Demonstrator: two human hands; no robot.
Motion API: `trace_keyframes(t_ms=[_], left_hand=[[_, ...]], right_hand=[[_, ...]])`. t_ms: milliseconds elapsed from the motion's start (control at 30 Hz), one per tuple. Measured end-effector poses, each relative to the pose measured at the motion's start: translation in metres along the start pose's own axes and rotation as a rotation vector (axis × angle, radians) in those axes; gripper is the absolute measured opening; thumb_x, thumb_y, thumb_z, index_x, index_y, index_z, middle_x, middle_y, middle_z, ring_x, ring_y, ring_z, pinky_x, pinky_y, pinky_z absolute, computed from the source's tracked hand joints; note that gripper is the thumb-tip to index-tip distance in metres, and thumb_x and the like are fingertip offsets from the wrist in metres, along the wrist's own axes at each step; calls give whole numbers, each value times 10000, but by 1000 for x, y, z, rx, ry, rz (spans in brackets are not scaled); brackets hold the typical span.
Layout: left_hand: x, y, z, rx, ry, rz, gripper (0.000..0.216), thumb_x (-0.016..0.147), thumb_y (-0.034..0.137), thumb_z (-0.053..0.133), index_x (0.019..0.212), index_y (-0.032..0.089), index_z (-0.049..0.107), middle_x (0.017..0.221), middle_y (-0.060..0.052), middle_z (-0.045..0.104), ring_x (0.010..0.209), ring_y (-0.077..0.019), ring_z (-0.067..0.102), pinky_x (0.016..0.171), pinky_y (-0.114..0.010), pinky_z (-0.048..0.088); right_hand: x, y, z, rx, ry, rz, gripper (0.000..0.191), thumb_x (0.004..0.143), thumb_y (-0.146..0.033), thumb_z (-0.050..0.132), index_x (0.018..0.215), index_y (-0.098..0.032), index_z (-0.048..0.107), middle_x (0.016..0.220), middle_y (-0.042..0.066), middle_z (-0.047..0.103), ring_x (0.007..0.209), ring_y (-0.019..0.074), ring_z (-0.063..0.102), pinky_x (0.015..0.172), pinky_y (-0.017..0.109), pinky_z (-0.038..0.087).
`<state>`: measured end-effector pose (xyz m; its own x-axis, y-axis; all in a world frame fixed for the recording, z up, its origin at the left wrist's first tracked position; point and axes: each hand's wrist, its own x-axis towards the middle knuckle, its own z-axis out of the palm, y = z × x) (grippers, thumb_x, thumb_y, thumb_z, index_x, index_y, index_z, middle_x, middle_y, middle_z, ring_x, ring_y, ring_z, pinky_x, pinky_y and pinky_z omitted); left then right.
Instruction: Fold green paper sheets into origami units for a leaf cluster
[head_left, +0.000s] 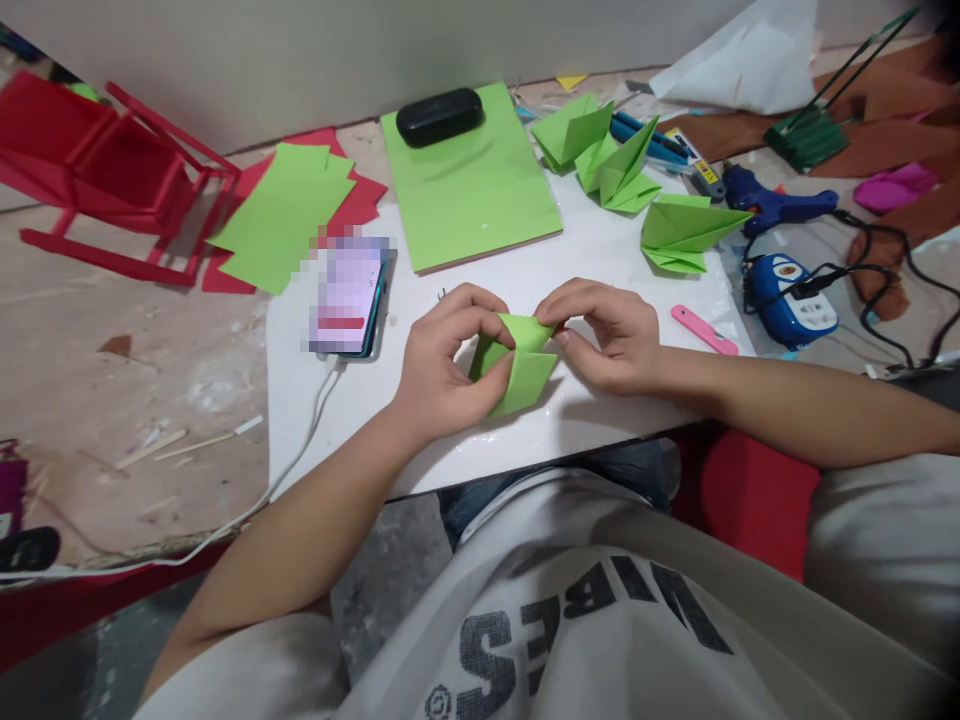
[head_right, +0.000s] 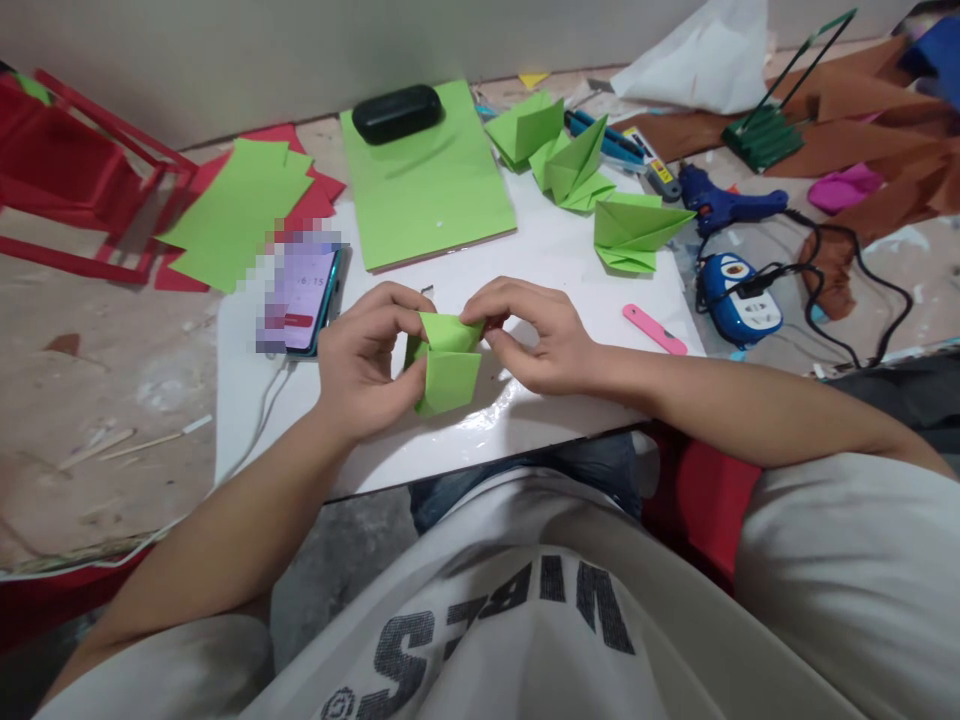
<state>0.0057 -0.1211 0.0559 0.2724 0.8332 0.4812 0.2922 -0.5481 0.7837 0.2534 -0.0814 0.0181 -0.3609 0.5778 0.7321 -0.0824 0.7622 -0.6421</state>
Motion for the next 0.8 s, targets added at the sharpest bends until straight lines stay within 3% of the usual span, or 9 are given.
trace_keyframes(t_ms=[133, 233, 433, 533, 667, 800], left_hand=[[0, 0, 0, 20, 10, 18, 357, 1009, 542, 910, 874, 268, 725, 1009, -66, 787, 829, -224, 662, 760, -415, 593], [0, 1, -1, 32, -6, 40, 328, 1045, 507, 885, 888, 267, 725, 1004, -62, 791, 826, -222, 672, 776, -416, 605], [2, 4, -7, 40, -81, 101, 382, 1214, 563, 595, 1052, 270, 778, 1129, -107, 819, 1009, -281, 751, 909, -475, 642], [3, 3, -10, 105, -92, 102, 386, 1175, 633, 662, 1104, 272, 781, 1184, -111, 823, 1094, -297, 759, 955, -482, 644], [5, 0, -9, 165, -63, 144, 298, 1127, 533, 806, 1008, 263, 763, 1113, -61, 832, 1007, -241, 763, 881, -397, 620], [6, 1, -10, 125, -55, 124, 349, 1207, 502, 694, 975, 249, 760, 1052, -47, 843, 964, -215, 776, 873, -369, 612]], right_hand=[[0, -4, 0, 83, -48, 41, 273, 1056, -371, 880, 1293, -238, 850, 1150, 85, 890, 954, 206, 836, 853, 348, 720], [-1, -4, 4, 99, -23, 74, 206, 1059, -358, 915, 1216, -234, 866, 1089, 66, 886, 912, 181, 827, 843, 325, 707], [-3, -2, 7, 76, 49, 230, 245, 1037, -499, 950, 1071, -264, 890, 1000, 52, 864, 894, 207, 809, 842, 372, 707], [-3, -1, 5, 36, 116, 237, 229, 1062, -505, 912, 1056, -278, 893, 988, 50, 848, 907, 230, 799, 873, 419, 712], [1, 2, 4, 21, 217, 235, 229, 1075, -509, 904, 1054, -282, 882, 982, 45, 831, 912, 237, 793, 859, 423, 717], [4, 6, 3, 30, 250, 182, 273, 1054, -539, 938, 1046, -276, 866, 971, 27, 823, 900, 211, 795, 838, 378, 707]])
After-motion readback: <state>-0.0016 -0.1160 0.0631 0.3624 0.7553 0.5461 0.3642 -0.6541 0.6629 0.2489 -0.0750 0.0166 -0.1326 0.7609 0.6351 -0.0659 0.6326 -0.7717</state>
